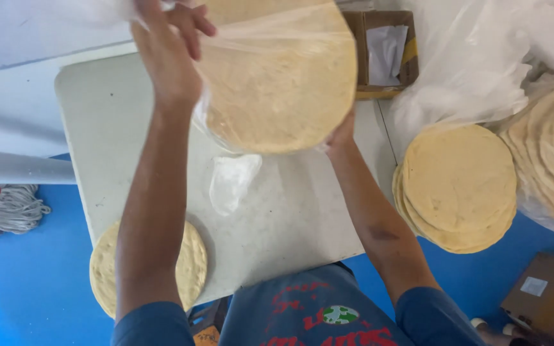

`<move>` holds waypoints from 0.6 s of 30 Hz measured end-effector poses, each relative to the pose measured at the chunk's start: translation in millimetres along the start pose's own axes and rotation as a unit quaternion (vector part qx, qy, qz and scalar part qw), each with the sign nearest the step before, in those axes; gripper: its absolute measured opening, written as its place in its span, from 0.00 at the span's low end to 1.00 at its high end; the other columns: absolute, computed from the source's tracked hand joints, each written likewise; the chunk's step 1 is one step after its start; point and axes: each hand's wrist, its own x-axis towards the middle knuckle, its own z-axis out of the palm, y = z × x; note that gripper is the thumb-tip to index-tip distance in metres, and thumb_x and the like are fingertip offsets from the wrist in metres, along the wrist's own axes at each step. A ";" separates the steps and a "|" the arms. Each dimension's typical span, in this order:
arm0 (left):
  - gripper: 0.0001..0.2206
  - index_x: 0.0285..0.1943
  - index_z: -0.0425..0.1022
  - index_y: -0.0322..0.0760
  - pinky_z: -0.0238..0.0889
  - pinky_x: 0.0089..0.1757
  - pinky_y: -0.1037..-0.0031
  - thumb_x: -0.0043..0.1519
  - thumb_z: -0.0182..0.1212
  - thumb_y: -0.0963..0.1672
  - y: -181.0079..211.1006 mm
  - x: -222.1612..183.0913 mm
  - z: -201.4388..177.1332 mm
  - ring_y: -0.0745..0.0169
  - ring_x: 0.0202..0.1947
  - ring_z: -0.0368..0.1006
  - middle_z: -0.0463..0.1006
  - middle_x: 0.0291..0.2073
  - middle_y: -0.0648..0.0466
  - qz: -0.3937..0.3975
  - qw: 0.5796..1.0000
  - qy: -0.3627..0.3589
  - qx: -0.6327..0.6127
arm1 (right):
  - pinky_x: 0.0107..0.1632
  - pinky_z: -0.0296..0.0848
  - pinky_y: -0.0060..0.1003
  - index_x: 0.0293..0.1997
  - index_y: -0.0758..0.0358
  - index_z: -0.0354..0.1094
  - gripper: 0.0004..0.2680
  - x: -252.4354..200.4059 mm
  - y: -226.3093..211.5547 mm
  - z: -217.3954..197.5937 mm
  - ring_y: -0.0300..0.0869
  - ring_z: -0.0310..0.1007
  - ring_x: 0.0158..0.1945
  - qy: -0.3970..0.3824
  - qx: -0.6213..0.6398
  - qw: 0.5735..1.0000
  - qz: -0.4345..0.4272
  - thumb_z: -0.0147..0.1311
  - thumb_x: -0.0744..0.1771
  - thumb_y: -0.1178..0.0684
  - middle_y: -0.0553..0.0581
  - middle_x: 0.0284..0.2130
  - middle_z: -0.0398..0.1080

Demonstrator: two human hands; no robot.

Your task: The person packs stacks of round flatbread into clear plastic bags at a work table. They open a bag, slide a stack of flatbread inside, wrap the plastic around it, tie the bag closed, and set the bagged flatbread on the table with other finished bags.

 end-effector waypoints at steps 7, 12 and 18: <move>0.47 0.77 0.34 0.41 0.68 0.50 0.54 0.56 0.71 0.41 -233.2 -77.7 -205.4 0.47 0.54 0.70 0.63 0.59 0.39 -0.353 0.857 0.331 0.175 | 0.53 0.73 0.54 0.74 0.47 0.46 0.29 22.1 24.3 0.7 0.60 0.64 0.65 0.336 -0.216 0.909 0.120 0.38 0.66 0.27 0.63 0.60 0.63; 0.55 0.82 0.28 0.47 0.40 0.69 0.37 0.58 0.79 0.51 -125.0 -67.8 -129.1 0.35 0.77 0.46 0.43 0.79 0.34 -0.158 0.647 0.318 0.675 | 0.77 0.49 0.61 0.80 0.62 0.39 0.31 26.5 41.7 -15.5 0.60 0.44 0.79 0.127 -0.781 0.562 -0.239 0.56 0.72 0.42 0.68 0.76 0.46; 0.36 0.83 0.53 0.50 0.47 0.70 0.45 0.67 0.66 0.53 -154.4 -106.1 -85.7 0.32 0.78 0.47 0.49 0.79 0.36 -0.267 0.815 -0.082 0.507 | 0.79 0.44 0.59 0.74 0.60 0.54 0.22 23.4 42.9 1.4 0.59 0.43 0.80 -0.007 -0.901 0.382 -0.204 0.55 0.71 0.46 0.65 0.77 0.44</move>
